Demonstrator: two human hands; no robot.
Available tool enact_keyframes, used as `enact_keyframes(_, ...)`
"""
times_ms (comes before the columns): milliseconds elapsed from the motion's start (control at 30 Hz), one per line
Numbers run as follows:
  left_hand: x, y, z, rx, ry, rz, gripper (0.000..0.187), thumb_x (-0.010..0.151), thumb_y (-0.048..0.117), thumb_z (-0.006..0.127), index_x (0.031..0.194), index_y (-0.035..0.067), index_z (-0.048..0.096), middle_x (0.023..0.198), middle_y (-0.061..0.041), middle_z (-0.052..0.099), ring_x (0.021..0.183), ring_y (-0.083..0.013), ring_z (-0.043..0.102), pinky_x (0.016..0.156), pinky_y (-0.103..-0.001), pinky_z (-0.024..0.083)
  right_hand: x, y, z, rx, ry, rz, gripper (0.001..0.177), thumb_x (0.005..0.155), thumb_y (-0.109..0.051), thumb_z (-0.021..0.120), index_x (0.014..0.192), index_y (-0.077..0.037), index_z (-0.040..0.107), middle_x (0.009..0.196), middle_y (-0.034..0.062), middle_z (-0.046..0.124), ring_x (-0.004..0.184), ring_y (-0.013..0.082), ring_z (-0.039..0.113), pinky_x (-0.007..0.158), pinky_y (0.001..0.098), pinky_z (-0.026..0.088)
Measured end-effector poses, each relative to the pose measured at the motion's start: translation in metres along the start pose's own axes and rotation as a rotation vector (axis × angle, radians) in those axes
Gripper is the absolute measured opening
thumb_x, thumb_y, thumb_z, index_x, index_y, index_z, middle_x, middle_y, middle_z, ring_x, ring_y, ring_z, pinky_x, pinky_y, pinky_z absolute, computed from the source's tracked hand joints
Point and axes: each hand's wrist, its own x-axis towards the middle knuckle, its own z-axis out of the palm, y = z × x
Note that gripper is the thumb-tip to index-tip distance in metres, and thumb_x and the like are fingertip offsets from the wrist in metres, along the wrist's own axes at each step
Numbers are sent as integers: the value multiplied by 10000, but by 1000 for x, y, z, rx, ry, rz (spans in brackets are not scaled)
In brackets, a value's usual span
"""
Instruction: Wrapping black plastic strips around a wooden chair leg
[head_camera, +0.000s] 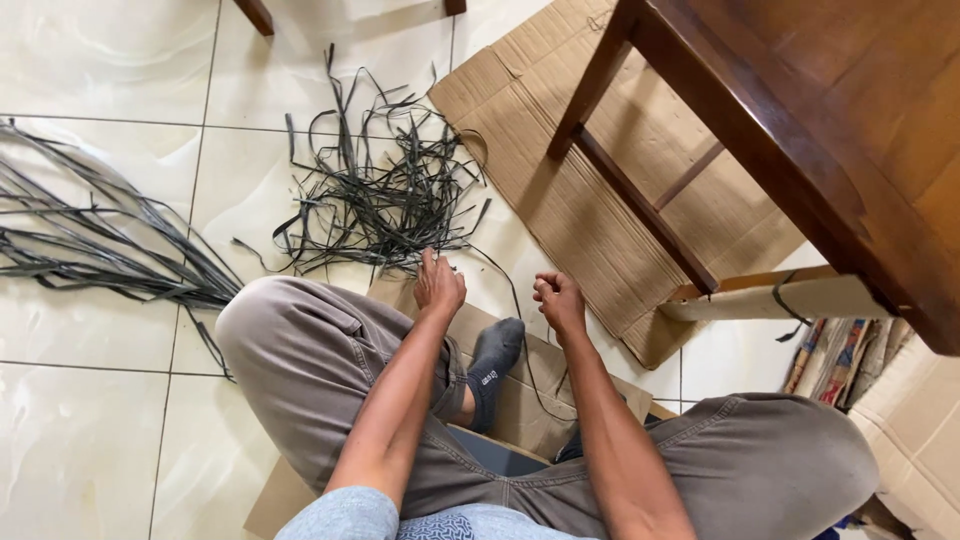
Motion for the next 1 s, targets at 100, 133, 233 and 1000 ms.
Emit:
enact_keyframes(100,6,-6,1,26,-18,4,405,906,226,666,1225,-23,668,1549,-157,407,1253,-436,586,988,-576,566,1,4,1,-19,-8,6,287,908,-163,687,1147,-15,742,919,126,718,758,158,700,614,239,598)
enact_keyframes(133,9,-9,3,23,-18,2,405,906,226,666,1225,-23,668,1549,-157,407,1253,-436,586,988,-576,566,0,3,1,-23,-10,5,287,908,-163,687,1147,-15,742,919,126,718,758,158,700,614,239,598)
enact_keyframes(233,17,-18,13,55,-68,-34,420,913,244,647,1236,-24,668,1570,-132,381,1289,-424,563,1004,-570,560,2,6,-1,-45,3,23,278,906,-173,690,1138,-34,754,909,123,735,748,159,715,610,252,608)
enact_keyframes(1000,35,24,-1,134,-85,292,401,911,130,650,1269,-47,617,1608,-151,363,1248,-424,563,969,-573,583,-11,30,-15,-322,-66,54,266,927,-292,676,1146,-175,773,907,66,784,862,195,767,802,372,596)
